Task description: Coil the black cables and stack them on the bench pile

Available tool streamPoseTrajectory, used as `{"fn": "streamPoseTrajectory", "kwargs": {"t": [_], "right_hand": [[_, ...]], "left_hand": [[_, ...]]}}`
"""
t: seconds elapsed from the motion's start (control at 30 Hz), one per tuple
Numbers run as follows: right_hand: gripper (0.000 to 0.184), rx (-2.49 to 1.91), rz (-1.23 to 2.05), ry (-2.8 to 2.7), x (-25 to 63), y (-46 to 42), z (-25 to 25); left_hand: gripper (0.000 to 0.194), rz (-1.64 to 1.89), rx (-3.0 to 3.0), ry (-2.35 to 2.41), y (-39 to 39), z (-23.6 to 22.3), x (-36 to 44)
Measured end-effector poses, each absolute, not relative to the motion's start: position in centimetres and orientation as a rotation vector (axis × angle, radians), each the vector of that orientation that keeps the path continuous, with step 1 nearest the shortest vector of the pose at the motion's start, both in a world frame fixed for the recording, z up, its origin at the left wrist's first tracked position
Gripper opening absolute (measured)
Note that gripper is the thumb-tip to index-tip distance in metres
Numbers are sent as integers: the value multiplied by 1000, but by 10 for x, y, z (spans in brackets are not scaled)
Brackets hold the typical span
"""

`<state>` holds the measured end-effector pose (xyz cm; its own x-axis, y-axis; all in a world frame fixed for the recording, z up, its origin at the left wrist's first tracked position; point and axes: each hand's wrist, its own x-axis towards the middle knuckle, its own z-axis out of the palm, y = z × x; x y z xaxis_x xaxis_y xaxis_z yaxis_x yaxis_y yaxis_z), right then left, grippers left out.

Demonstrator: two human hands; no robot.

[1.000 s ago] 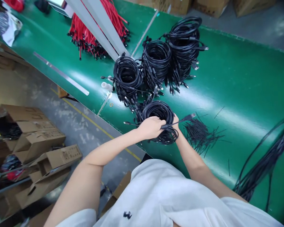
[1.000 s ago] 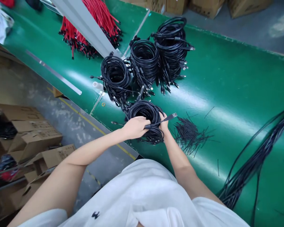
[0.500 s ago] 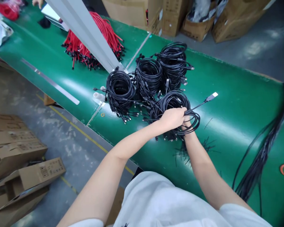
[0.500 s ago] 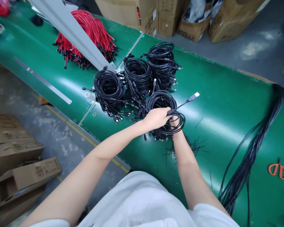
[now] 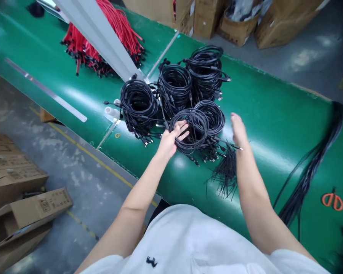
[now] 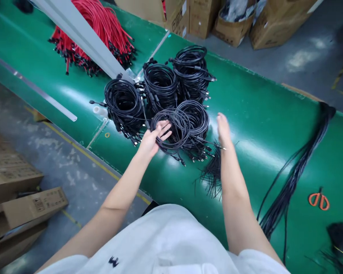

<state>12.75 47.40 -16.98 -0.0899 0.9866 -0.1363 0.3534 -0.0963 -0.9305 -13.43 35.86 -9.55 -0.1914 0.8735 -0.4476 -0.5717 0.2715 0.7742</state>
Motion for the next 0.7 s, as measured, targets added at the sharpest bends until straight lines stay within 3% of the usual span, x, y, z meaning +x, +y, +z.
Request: {"fn": "streamPoseTrajectory", "kwargs": {"t": [0.17,0.27,0.47,0.57,0.7], "right_hand": [[54,-1281,930,-2228,106,437,-103],[41,-1320,702,-2646,74,436,-92],[32,-1408,333,-2631,72,454,-55],[32,-1384,327,-2744,55,426,-58],[45,-1376,446,-2796,29,387,-101]], "left_hand": [[6,1294,171,1124,338,-81,-155],[7,1280,98,1044,307,-65,-175],[8,1462,98,1140,248,-42,-204],[6,1501,53,1168,236,-51,-207],[14,1426,-37,1188,242,-103,-189]]}}
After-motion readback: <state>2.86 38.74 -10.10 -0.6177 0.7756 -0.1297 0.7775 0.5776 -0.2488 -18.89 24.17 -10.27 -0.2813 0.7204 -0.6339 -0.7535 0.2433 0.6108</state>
